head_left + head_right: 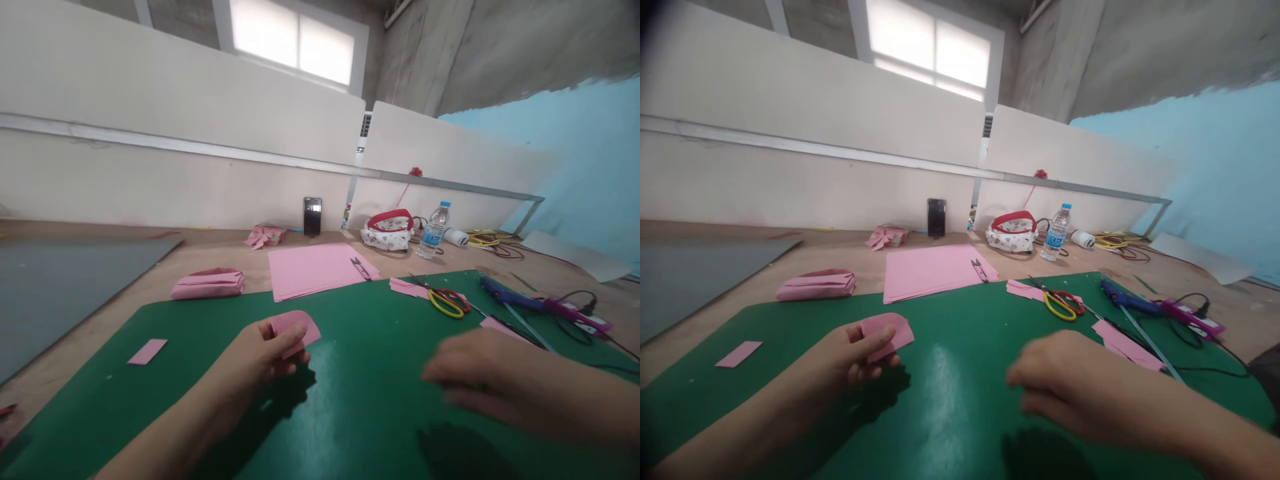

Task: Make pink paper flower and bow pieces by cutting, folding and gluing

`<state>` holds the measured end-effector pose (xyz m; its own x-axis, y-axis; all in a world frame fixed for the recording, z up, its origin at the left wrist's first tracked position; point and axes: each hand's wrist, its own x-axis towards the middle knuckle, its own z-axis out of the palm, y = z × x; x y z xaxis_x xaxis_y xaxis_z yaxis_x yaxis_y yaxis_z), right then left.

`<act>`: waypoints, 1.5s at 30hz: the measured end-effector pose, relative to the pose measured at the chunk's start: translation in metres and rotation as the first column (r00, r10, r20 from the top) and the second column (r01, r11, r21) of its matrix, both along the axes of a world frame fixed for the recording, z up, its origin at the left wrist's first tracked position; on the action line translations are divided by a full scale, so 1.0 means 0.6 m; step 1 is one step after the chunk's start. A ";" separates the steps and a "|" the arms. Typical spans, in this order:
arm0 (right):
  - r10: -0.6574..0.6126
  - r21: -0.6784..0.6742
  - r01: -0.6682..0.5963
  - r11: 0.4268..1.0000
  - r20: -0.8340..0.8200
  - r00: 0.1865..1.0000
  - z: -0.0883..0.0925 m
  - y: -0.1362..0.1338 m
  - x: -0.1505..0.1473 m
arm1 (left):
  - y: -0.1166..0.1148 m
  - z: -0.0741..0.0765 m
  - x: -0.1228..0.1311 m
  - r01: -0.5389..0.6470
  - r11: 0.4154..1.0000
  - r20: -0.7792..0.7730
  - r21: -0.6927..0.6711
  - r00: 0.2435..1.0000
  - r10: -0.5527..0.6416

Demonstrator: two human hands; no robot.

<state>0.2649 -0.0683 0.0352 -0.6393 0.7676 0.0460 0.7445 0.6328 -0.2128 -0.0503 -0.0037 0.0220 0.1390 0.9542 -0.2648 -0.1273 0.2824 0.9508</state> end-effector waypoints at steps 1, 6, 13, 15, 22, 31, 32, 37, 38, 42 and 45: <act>0.021 -0.020 -0.021 1.000 -0.013 1.000 0.038 0.035 -0.051 | -0.002 0.002 0.001 0.017 1.000 0.018 -0.001 1.000 -0.017; 0.132 0.146 -0.105 0.984 -0.189 0.973 0.043 0.122 -0.207 | 0.000 -0.001 -0.001 0.130 0.991 0.142 -0.026 0.982 -0.125; 0.127 0.090 -0.101 0.991 -0.363 0.923 -0.025 0.140 -0.207 | 0.011 -0.018 -0.001 0.263 0.957 0.335 -0.122 0.919 -0.210; 0.091 0.023 -0.089 0.996 -0.399 0.912 -0.018 0.139 -0.203 | 0.008 -0.021 0.002 0.266 0.957 0.328 -0.118 0.920 -0.215; -0.161 -0.306 -0.045 0.951 -0.615 0.772 -0.008 0.137 -0.205 | -0.008 -0.014 0.011 0.243 0.970 -0.058 0.026 0.969 -0.242; -0.658 -0.768 -0.207 0.606 -0.631 0.411 -0.032 0.144 -0.221 | -0.007 -0.034 0.012 0.215 0.976 0.070 -0.033 0.975 -0.212; -0.686 -0.790 -0.220 0.573 -0.609 0.399 -0.035 0.144 -0.221 | -0.006 -0.036 0.010 0.220 0.975 0.077 -0.043 0.973 -0.217; -0.728 -0.826 -0.258 0.501 -0.563 0.390 -0.047 0.152 -0.218 | -0.005 -0.024 0.007 0.244 0.967 0.103 -0.068 0.966 -0.237; -0.734 -0.829 -0.259 0.495 -0.559 0.385 -0.049 0.155 -0.217 | -0.004 -0.020 0.007 0.249 0.967 0.125 -0.059 0.963 -0.240; -0.750 -0.834 -0.246 0.493 -0.551 0.364 -0.053 0.163 -0.215 | -0.001 -0.008 0.007 0.245 0.963 0.243 -0.115 0.946 -0.212; -0.745 -0.829 -0.243 0.503 -0.559 0.364 -0.052 0.162 -0.215 | 0.002 -0.006 0.005 0.213 0.956 0.288 -0.204 0.946 -0.149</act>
